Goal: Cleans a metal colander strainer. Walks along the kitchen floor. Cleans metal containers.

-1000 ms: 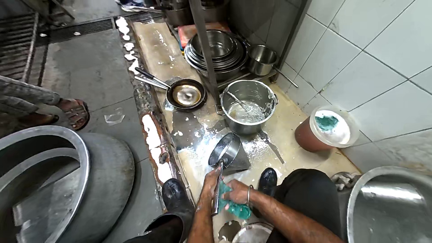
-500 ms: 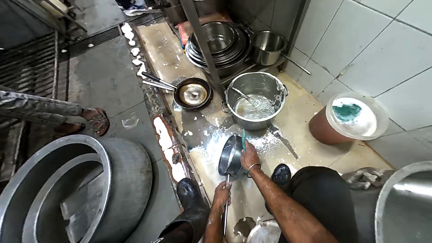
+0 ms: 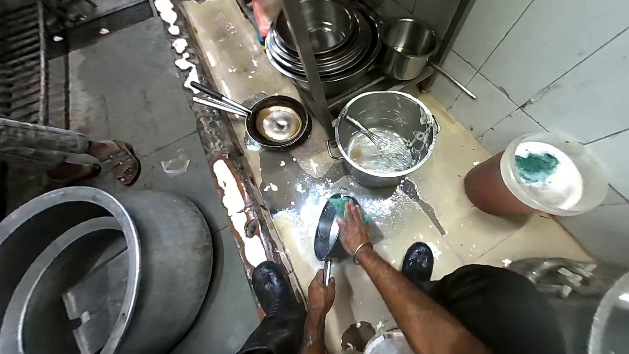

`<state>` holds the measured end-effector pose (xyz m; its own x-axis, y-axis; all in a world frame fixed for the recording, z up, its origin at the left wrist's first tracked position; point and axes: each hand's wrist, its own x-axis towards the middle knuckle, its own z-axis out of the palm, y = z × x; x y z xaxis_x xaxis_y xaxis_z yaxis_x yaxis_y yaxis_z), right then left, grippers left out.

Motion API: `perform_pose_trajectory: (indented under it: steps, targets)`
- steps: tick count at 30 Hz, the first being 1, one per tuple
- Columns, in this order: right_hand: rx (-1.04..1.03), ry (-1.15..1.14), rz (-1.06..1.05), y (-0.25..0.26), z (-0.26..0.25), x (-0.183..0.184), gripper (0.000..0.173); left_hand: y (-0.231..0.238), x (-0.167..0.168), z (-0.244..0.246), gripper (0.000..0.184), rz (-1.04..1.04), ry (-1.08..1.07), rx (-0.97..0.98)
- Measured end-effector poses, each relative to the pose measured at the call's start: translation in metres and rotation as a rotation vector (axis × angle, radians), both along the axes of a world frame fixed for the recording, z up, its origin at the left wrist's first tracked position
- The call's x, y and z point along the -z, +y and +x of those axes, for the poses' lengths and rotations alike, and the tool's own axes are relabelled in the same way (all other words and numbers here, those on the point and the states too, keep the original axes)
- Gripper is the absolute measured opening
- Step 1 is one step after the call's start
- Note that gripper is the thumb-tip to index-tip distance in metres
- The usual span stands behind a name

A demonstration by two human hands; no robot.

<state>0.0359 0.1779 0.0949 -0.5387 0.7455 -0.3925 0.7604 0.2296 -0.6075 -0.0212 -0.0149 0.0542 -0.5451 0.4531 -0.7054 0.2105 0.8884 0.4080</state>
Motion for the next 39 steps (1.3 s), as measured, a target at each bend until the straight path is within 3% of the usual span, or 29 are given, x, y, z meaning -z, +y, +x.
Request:
perform_pose_trajectory:
  steps: [5,8,16,19,24,27,30,34,37,39]
  targets:
    - [-0.245,0.025,-0.196,0.082,-0.028,0.017,0.053,-0.016,0.019,-0.008,0.028,-0.085,-0.066,-0.010]
    - [-0.260,-0.030,-0.254,0.100,-0.037,0.027,0.051,-0.017,0.021,-0.005,0.025,-0.096,-0.073,-0.040]
    - [0.073,-0.024,-0.288,0.072,0.002,0.015,0.038,-0.017,0.037,0.002,0.028,-0.169,-0.077,-0.155]
    - [0.235,0.068,-0.318,0.057,0.016,0.002,0.035,-0.006,0.025,0.006,0.031,-0.128,-0.048,-0.267]
    - [0.590,0.310,-0.536,0.042,0.027,-0.010,0.039,0.002,0.012,0.009,0.030,-0.017,-0.066,-0.422]
    - [0.699,0.458,-0.683,0.037,0.031,-0.035,0.039,0.003,-0.001,0.009,0.030,-0.034,-0.094,-0.488]
    - [0.789,0.615,-0.813,0.032,0.035,-0.062,0.039,0.009,-0.020,0.007,0.028,-0.015,0.020,-0.532]
    - [0.847,0.851,-0.943,0.021,0.039,-0.095,0.037,0.031,-0.055,-0.008,0.029,0.342,0.198,-0.562]
    - [0.845,1.022,-1.011,0.012,0.041,-0.118,0.036,0.063,-0.114,-0.005,0.029,0.624,-0.131,-0.683]
    - [0.829,1.118,-1.044,0.005,0.044,-0.131,0.035,0.076,-0.155,0.012,0.036,0.670,-0.384,-0.685]
